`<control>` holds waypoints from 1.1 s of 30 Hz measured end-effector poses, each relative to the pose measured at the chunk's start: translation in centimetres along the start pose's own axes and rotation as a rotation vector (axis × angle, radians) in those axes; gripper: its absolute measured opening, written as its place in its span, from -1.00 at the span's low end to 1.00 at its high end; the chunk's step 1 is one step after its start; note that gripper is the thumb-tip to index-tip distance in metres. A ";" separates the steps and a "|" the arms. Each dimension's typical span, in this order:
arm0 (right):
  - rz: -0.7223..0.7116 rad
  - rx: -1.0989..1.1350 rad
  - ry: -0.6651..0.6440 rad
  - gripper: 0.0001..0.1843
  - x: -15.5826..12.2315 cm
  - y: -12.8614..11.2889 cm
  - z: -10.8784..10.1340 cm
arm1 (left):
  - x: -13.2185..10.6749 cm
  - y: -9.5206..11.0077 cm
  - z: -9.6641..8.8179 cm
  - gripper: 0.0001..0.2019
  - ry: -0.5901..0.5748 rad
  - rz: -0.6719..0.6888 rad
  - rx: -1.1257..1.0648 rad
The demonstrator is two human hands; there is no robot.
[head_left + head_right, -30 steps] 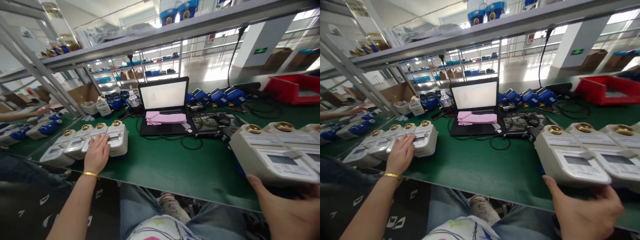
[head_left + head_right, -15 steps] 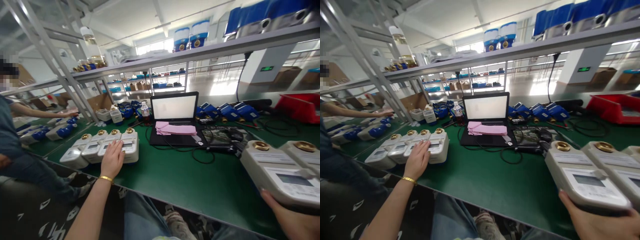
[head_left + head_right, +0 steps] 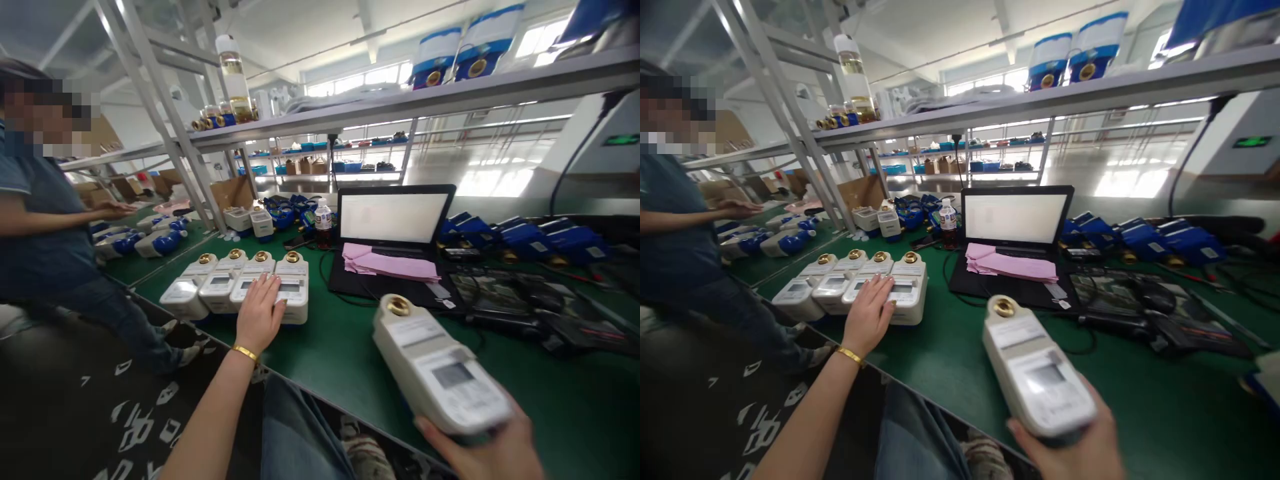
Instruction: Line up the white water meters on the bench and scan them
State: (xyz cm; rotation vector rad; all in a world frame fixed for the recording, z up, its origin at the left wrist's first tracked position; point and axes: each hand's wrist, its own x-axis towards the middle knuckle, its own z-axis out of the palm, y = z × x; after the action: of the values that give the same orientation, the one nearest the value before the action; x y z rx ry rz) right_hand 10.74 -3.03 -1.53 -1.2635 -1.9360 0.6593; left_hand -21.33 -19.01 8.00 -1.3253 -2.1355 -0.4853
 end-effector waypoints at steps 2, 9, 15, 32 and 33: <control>-0.060 0.056 -0.047 0.00 0.6 -4.3 2.2 | 0.1 -0.2 0.0 -0.58 -0.003 -0.001 -0.015; -0.347 0.225 -0.140 -0.18 3.2 -13.1 9.7 | 0.6 1.3 -0.9 -0.57 0.026 0.067 -0.188; -0.432 0.355 -0.218 -0.44 3.5 -12.8 10.9 | 2.3 5.2 -0.8 -0.64 -0.050 0.204 -0.325; -0.434 0.459 -0.387 -0.38 4.3 -12.0 8.9 | 7.6 4.9 -1.7 -0.77 -0.046 0.021 -0.384; -0.463 0.451 -0.391 -0.39 4.5 -11.9 8.5 | 6.9 4.9 -1.6 -0.77 -0.032 0.059 -0.383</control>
State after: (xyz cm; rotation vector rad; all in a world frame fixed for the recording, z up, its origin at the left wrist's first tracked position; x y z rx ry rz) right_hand -3.76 -3.77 3.43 -0.4065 -2.1208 1.0717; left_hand -18.89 -13.00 13.71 -1.6042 -2.0909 -0.8879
